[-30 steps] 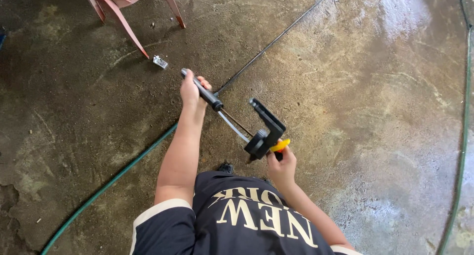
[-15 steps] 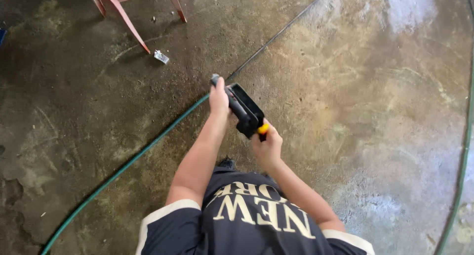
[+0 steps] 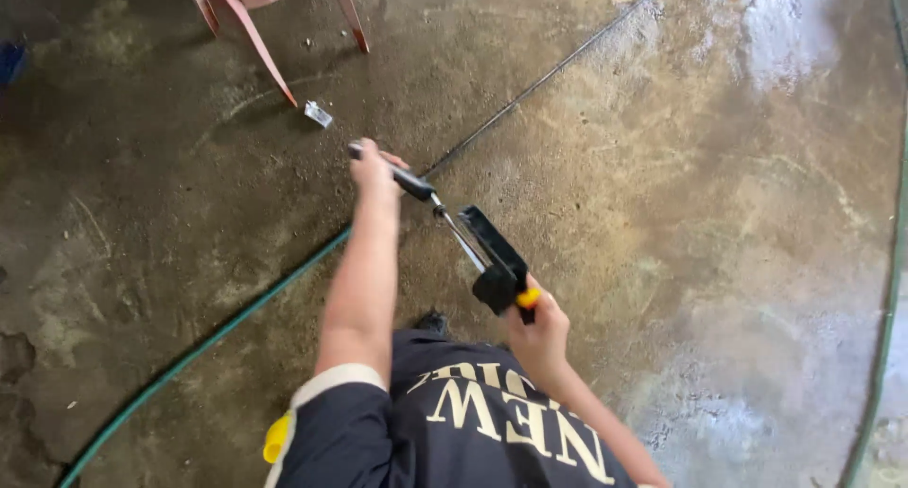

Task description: The person assembles a spray gun by attaching a yellow bottle to the handle, then connecting a metal rod and a black nozzle. The person walks to an outdoor area and connects the spray gun to a hose, then returns to the original area.

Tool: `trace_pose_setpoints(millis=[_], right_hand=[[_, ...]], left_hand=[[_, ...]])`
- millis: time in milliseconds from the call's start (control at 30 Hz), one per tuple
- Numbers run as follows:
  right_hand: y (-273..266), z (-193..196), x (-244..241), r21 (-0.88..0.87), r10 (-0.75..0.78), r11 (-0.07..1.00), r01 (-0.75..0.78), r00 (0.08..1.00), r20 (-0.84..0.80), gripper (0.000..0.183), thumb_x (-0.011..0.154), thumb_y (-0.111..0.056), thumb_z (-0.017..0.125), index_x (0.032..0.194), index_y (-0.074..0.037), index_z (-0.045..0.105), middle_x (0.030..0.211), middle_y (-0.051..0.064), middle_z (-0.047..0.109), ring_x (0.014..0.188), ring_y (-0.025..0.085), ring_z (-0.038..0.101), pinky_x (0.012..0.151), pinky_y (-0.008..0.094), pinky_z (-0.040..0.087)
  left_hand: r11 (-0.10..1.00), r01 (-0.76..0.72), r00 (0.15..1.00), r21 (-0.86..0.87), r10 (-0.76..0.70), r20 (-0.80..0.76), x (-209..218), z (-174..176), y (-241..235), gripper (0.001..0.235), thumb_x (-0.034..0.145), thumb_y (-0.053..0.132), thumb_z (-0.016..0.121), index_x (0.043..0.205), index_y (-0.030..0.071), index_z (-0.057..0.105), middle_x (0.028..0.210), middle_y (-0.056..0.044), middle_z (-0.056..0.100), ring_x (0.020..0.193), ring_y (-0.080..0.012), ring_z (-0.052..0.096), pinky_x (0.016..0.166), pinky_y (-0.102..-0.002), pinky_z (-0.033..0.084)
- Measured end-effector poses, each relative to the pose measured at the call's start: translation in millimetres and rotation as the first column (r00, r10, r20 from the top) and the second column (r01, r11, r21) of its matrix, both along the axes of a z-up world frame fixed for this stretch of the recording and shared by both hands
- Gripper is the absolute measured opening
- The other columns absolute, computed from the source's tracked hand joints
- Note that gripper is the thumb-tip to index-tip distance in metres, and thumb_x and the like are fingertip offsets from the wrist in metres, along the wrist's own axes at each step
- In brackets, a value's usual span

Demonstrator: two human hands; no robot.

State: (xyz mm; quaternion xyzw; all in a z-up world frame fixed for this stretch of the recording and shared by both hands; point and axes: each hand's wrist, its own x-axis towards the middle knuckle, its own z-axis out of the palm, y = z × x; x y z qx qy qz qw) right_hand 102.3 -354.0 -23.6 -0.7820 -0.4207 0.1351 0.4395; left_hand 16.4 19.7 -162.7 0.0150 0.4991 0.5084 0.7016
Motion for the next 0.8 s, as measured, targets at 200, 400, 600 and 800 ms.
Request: trace_pose_setpoints(millis=[200,400,600,800], right_hand=[[2,2,9,0.083,0.014,0.996,-0.017,0.999,0.044,0.046,0.083,0.001,0.070,0.129,-0.003,0.066,0.099,0.010,0.072,0.087,0.015,0.069,0.077,0.028,0.055],[5,-5,14,0.108,0.014,0.994,-0.012,1.000,-0.010,0.046,0.085,0.001,0.070,0.130,-0.002,0.064,0.102,0.009,0.072,0.088,0.016,0.071,0.079,0.027,0.056],[9,-9,19,0.131,0.106,0.982,-0.134,0.974,0.199,0.053,0.080,0.002,0.069,0.132,-0.002,0.062,0.112,0.017,0.072,0.098,0.030,0.073,0.084,0.035,0.057],[14,-10,24,0.144,0.167,0.969,-0.201,0.961,0.218,0.053,0.080,0.003,0.068,0.132,-0.005,0.063,0.107,0.015,0.072,0.092,0.030,0.073,0.081,0.035,0.057]], left_hand=[[0.998,0.041,0.999,-0.046,-0.040,0.026,7,24,8,0.030,0.104,0.033,0.063,0.110,0.007,0.051,0.079,-0.009,0.058,0.057,-0.0186,0.056,0.053,-0.035,0.052],[0.991,0.132,0.988,-0.023,-0.130,0.084,16,20,-3,0.026,0.100,0.034,0.058,0.108,0.013,0.045,0.075,-0.006,0.052,0.054,-0.0182,0.053,0.050,-0.038,0.049],[0.993,0.111,0.994,-0.034,-0.112,-0.006,9,20,-9,0.029,0.102,0.034,0.057,0.113,0.011,0.042,0.082,-0.007,0.052,0.058,-0.0183,0.053,0.053,-0.039,0.051],[0.988,0.156,0.988,0.019,-0.156,-0.023,7,25,-9,0.032,0.104,0.035,0.055,0.120,0.011,0.041,0.088,-0.008,0.050,0.060,-0.0179,0.054,0.054,-0.038,0.052]])
